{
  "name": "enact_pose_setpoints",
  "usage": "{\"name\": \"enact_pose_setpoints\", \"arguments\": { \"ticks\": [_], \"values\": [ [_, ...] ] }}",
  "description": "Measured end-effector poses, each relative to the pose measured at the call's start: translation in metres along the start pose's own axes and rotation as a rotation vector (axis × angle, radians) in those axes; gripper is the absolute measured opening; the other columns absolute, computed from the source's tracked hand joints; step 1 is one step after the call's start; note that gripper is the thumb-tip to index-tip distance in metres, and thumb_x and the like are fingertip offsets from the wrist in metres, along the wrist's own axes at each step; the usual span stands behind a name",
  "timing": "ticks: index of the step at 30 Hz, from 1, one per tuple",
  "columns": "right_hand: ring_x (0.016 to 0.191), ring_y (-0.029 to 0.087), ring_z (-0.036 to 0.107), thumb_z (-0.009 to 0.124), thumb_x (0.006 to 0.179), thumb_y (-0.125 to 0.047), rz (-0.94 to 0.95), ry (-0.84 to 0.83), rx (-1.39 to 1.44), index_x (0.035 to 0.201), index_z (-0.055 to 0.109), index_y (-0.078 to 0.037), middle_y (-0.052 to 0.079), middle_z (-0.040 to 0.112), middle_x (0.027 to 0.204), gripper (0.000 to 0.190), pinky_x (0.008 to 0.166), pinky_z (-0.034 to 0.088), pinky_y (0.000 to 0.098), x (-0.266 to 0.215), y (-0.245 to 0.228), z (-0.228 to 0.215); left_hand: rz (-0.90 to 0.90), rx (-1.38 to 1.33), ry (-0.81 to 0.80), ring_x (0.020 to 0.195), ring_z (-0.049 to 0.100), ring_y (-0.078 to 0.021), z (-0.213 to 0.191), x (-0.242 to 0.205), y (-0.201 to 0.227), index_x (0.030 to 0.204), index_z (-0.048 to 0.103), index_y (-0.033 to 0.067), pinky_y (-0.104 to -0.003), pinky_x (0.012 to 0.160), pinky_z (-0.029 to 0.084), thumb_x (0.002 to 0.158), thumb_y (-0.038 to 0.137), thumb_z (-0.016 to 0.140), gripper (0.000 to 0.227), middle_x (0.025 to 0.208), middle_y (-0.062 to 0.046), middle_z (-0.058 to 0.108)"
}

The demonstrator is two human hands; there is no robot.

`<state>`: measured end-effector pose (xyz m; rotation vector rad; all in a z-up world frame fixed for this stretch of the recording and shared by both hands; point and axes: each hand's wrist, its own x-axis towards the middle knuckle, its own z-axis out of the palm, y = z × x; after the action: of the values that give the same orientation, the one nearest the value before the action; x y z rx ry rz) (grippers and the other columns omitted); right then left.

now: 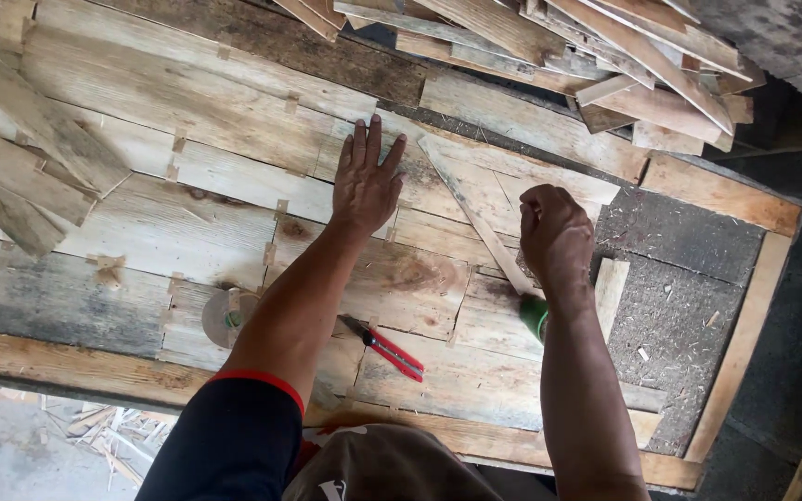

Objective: Trimming and fitting thin wood strips onto a larger wooden panel using a utility knife.

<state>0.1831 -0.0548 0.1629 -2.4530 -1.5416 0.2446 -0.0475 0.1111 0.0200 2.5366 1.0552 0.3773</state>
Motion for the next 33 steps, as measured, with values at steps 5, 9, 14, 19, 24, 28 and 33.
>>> {"name": "enact_pose_setpoints", "arguments": {
  "ticks": [5,9,14,19,24,28,33],
  "values": [
    [0.081,0.024,0.073,0.077,0.09,-0.021,0.083,-0.201,0.018,0.103,0.072,-0.013,0.008,0.076,0.096,0.016,0.071,0.058,0.0394,0.019,0.006,0.044,0.002,-0.003,0.011,0.154,0.022,-0.0487,-0.004,0.0,0.002,0.157,0.047,0.0152,-0.057,0.124,0.025,0.1,0.037,0.064,0.063,0.168,-0.027,0.017],
    [0.091,0.027,0.071,0.086,0.082,-0.031,0.086,-0.383,0.003,0.107,0.066,-0.014,0.007,0.074,0.098,0.037,0.077,0.056,0.0416,0.009,0.008,0.088,-0.031,-0.023,-0.01,0.152,0.023,-0.0489,-0.006,0.002,0.003,0.156,0.048,0.0168,-0.056,0.122,0.026,0.099,0.037,0.064,0.063,0.168,-0.031,0.016],
    [0.093,0.03,0.071,0.084,0.08,-0.02,0.048,-0.219,0.068,0.11,0.064,-0.011,0.009,0.073,0.103,0.037,0.075,0.056,0.044,-0.006,0.013,0.102,0.004,0.035,0.025,0.153,0.024,-0.0484,0.002,0.002,-0.003,0.157,0.048,0.0177,-0.055,0.122,0.027,0.1,0.04,0.064,0.064,0.167,-0.032,0.016],
    [0.089,0.025,0.072,0.08,0.084,-0.016,0.067,-0.198,0.377,0.107,0.063,-0.008,0.01,0.073,0.095,0.03,0.079,0.059,0.0389,0.004,0.005,0.092,0.003,0.054,-0.032,0.151,0.025,-0.0486,-0.001,0.006,-0.004,0.156,0.049,0.0189,-0.054,0.119,0.028,0.098,0.041,0.064,0.064,0.166,-0.033,0.016],
    [0.085,0.028,0.069,0.074,0.088,-0.006,-0.078,-0.074,0.382,0.108,0.064,-0.005,0.015,0.066,0.099,0.022,0.076,0.059,0.0397,0.034,-0.011,0.067,-0.004,0.097,-0.1,0.148,0.023,-0.0502,0.0,0.012,-0.001,0.156,0.048,0.015,-0.057,0.117,0.025,0.101,0.042,0.059,0.062,0.164,-0.036,0.017],
    [0.091,0.031,0.068,0.073,0.089,-0.004,-0.138,-0.007,0.231,0.112,0.062,-0.003,0.015,0.065,0.1,0.026,0.08,0.057,0.0446,0.064,-0.002,0.073,0.051,0.164,-0.007,0.154,0.019,-0.0509,0.002,0.012,-0.004,0.154,0.048,0.0123,-0.057,0.126,0.02,0.103,0.043,0.056,0.059,0.162,-0.037,0.018],
    [0.094,0.037,0.067,0.073,0.09,-0.003,-0.249,0.03,0.186,0.115,0.064,-0.005,0.016,0.064,0.11,0.026,0.081,0.057,0.0468,0.091,0.002,0.079,0.054,0.02,-0.018,0.153,0.018,-0.0536,0.002,0.012,-0.006,0.151,0.051,0.0096,-0.059,0.126,0.021,0.104,0.039,0.056,0.056,0.162,-0.038,0.018]
  ]
}}
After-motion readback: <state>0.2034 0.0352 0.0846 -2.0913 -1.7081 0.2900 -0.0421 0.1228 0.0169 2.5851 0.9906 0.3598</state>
